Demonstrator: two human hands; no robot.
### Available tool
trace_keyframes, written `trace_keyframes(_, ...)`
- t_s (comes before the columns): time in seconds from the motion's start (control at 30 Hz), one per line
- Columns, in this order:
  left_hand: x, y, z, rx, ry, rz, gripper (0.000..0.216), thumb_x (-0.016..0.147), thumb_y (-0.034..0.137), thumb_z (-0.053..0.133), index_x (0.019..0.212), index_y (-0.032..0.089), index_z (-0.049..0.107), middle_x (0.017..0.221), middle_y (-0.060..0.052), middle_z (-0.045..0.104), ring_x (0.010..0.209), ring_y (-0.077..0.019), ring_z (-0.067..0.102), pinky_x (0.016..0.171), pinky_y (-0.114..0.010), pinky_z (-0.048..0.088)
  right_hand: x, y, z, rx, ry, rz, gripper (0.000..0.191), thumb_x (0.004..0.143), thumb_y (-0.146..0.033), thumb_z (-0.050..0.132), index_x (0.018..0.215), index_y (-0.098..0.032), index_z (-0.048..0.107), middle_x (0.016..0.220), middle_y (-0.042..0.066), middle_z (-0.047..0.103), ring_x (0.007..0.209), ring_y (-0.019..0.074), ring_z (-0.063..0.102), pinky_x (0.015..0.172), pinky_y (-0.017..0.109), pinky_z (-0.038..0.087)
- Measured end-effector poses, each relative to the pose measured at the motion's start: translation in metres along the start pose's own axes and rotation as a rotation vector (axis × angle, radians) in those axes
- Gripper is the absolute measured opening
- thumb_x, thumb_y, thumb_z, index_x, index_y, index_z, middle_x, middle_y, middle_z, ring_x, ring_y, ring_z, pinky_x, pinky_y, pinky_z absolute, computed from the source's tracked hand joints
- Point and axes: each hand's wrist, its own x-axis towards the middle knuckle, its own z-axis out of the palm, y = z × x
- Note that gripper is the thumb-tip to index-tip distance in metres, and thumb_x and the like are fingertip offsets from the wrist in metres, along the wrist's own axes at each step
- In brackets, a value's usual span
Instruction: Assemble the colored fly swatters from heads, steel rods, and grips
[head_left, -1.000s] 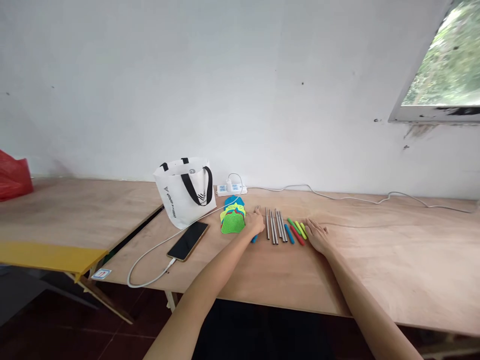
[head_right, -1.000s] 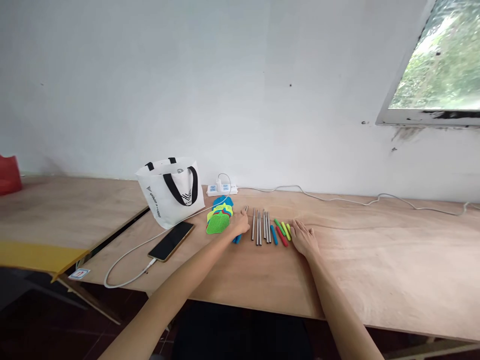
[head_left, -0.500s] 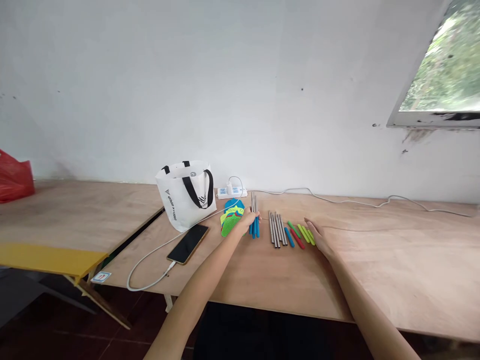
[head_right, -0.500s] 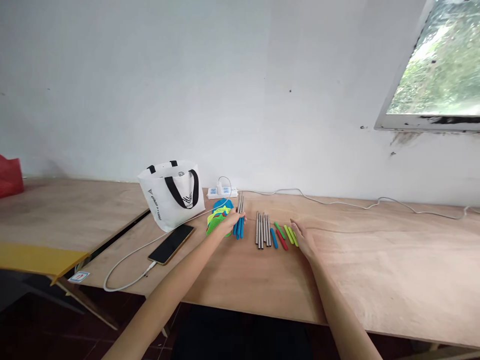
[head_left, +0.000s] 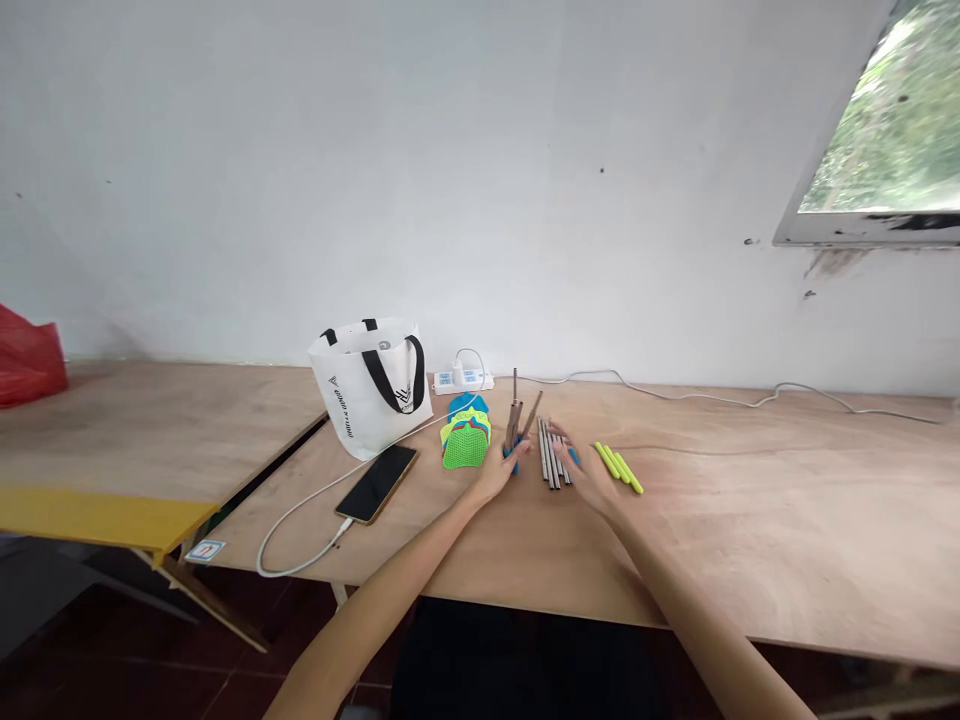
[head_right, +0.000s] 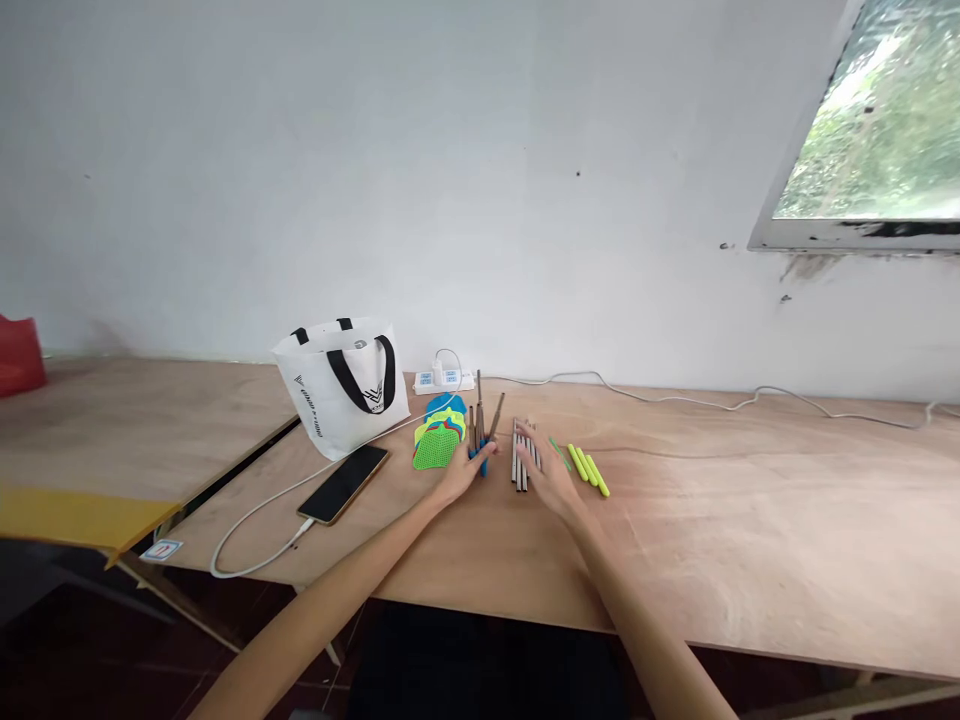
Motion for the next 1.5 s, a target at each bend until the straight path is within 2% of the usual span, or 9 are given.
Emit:
trace_keyframes(0.13,-0.003,-0.003,-0.002,-0.026,0.066,-0.032,0.043,0.09,0.055,0.064,0.114,0.019,0.068,0.123,-0.012,0.072,0.125,-0.03,0.06,0.112,-0.047,0.043,0.014,-0.022,0.045,0.241,-0.117,0.028,0.078,0.092,-0.067,0.053,0.157,-0.031,0.031,0.158,0.01,0.045,0.143,0.0268,0.046,0.12,0.049,0.032)
trace_keyframes(0.27,-0.007,0.005,-0.008,-0.147,0.171,-0.081,0.047,0.092,0.056,0.061,0.116,0.017,0.068,0.127,-0.014,0.07,0.124,-0.03,0.062,0.11,-0.047,0.046,0.015,-0.025,0.067,0.412,-0.052,0.079,0.082,0.092,-0.068,0.054,0.159,-0.03,0.025,0.156,0.012,0.045,0.141,0.0239,0.047,0.118,0.046,0.036)
trace_keyframes(0.37,-0.011,0.022,-0.008,-0.262,0.229,-0.069,0.043,0.095,0.053,0.059,0.119,0.018,0.067,0.133,-0.011,0.068,0.132,-0.0274,0.057,0.113,-0.043,0.043,0.01,-0.025,0.068,0.49,-0.077,0.135,0.078,0.088,-0.068,0.059,0.151,-0.029,0.038,0.146,0.011,0.054,0.128,0.0247,0.059,0.105,0.044,0.05)
trace_keyframes(0.5,-0.016,0.044,-0.003,-0.308,0.193,-0.125,0.039,0.093,0.052,0.062,0.113,0.018,0.069,0.132,-0.011,0.068,0.134,-0.028,0.055,0.113,-0.042,0.043,0.002,-0.03,0.063,0.648,-0.373,0.209,0.06,0.086,-0.074,0.058,0.11,-0.019,0.066,0.09,0.006,0.073,0.071,0.0207,0.07,0.066,0.037,0.059)
trace_keyframes(0.6,-0.022,0.056,-0.003,-0.323,0.077,-0.157,0.038,0.09,0.051,0.068,0.11,0.018,0.07,0.125,-0.012,0.072,0.13,-0.0294,0.059,0.111,-0.043,0.044,-0.006,-0.037,0.059,0.689,-0.443,0.206,0.055,0.082,-0.073,0.064,0.088,-0.018,0.066,0.072,0.003,0.069,0.058,0.0181,0.065,0.058,0.034,0.055)
trace_keyframes(0.83,-0.021,0.074,-0.015,-0.569,-0.046,-0.316,0.047,0.08,0.043,0.081,0.114,0.015,0.063,0.103,-0.013,0.078,0.099,-0.0297,0.074,0.09,-0.043,0.058,-0.028,-0.053,0.05,0.791,-0.483,0.269,0.047,0.081,-0.065,0.072,0.081,-0.02,0.058,0.067,0.001,0.067,0.051,0.0142,0.06,0.05,0.028,0.049)
trace_keyframes(0.97,-0.014,0.084,-0.017,-0.576,-0.038,-0.258,0.046,0.086,0.048,0.074,0.114,0.013,0.064,0.1,-0.013,0.077,0.087,-0.0271,0.076,0.081,-0.041,0.061,-0.035,-0.057,0.048,0.775,-0.475,0.307,0.048,0.082,-0.067,0.07,0.083,-0.02,0.057,0.068,0.001,0.066,0.054,0.0155,0.061,0.055,0.031,0.052)
trace_keyframes(1.23,-0.022,0.094,-0.024,-0.199,-0.402,-0.023,0.039,0.094,0.052,0.064,0.113,0.019,0.072,0.105,-0.011,0.077,0.113,-0.0272,0.068,0.104,-0.04,0.05,-0.035,-0.043,0.059,0.567,-0.339,0.166,0.048,0.081,-0.069,0.069,0.088,-0.021,0.065,0.085,0.003,0.069,0.085,0.0225,0.065,0.084,0.039,0.054)
trace_keyframes(1.5,-0.017,0.104,-0.034,-0.555,-0.377,-0.17,0.047,0.085,0.045,0.078,0.119,0.015,0.065,0.1,-0.014,0.077,0.096,-0.0282,0.074,0.091,-0.041,0.056,-0.04,-0.038,0.058,0.5,-0.448,0.076,0.042,0.089,-0.06,0.065,0.103,-0.021,0.069,0.1,0.005,0.072,0.096,0.0248,0.066,0.093,0.042,0.053)
